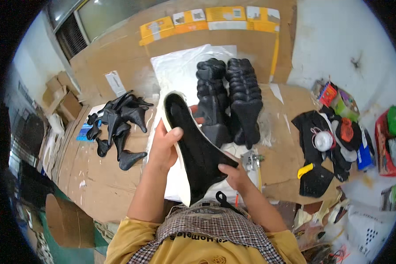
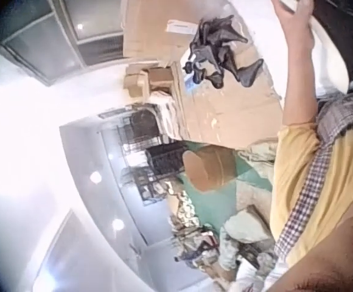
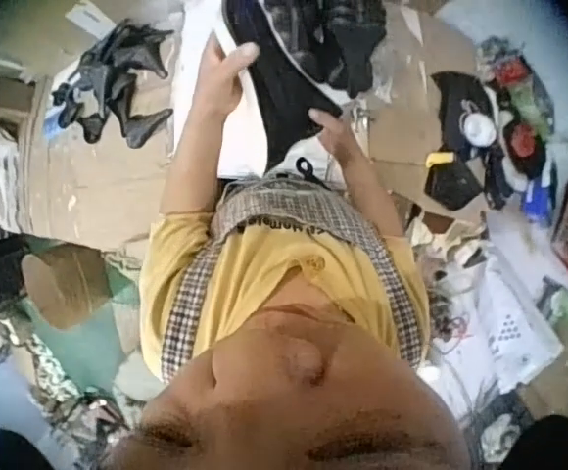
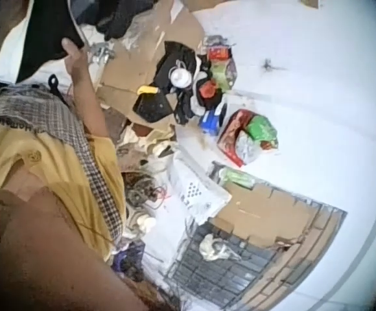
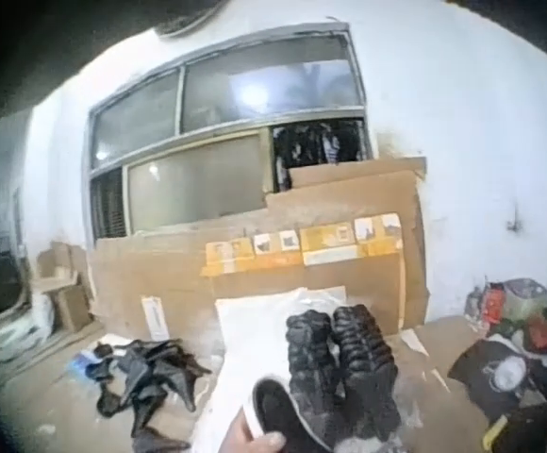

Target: The recorder is assembling bicycle saddles by fitting covers over cushions and trimming excess material.

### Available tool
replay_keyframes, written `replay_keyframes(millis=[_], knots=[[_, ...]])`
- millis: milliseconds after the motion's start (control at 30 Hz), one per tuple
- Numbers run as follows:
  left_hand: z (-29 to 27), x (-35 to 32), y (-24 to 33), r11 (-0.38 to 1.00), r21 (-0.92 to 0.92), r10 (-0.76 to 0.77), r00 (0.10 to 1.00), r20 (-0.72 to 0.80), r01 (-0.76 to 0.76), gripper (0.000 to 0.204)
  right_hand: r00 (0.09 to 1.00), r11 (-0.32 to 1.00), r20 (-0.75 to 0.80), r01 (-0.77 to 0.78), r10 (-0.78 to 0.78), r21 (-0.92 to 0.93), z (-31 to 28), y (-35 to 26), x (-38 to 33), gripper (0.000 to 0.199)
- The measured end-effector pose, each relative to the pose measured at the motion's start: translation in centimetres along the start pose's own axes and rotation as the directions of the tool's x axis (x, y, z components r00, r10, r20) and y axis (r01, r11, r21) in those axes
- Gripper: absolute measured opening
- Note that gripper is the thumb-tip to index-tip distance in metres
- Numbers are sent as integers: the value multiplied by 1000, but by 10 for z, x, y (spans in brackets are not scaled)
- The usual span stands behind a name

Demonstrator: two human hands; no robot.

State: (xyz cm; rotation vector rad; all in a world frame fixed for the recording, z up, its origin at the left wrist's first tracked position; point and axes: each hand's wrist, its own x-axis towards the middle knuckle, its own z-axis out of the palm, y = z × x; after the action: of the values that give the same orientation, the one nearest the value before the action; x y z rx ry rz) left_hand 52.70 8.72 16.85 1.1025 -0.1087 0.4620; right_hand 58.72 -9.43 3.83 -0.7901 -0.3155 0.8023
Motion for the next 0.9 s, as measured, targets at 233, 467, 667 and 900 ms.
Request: replay_keyframes(millis=[233,467,667,900], knots=[[7,3,11,999,37,36,991,-131,-31,58,994,998,103,-46,42,33,12,5,5,53],[-10,7,16,1000,-12,-7,986,-165,5,52,992,993,103,-57,67,-99,5,10,19,59],[-43,12,14,980,163,116,993,-6,-114,55,990,971,117,-45,74,-233,10,9,27,59],[-42,12,25,953,251,211,966,-149,-169,53,993,900,81,113,-87,-422,15,9,32,50]])
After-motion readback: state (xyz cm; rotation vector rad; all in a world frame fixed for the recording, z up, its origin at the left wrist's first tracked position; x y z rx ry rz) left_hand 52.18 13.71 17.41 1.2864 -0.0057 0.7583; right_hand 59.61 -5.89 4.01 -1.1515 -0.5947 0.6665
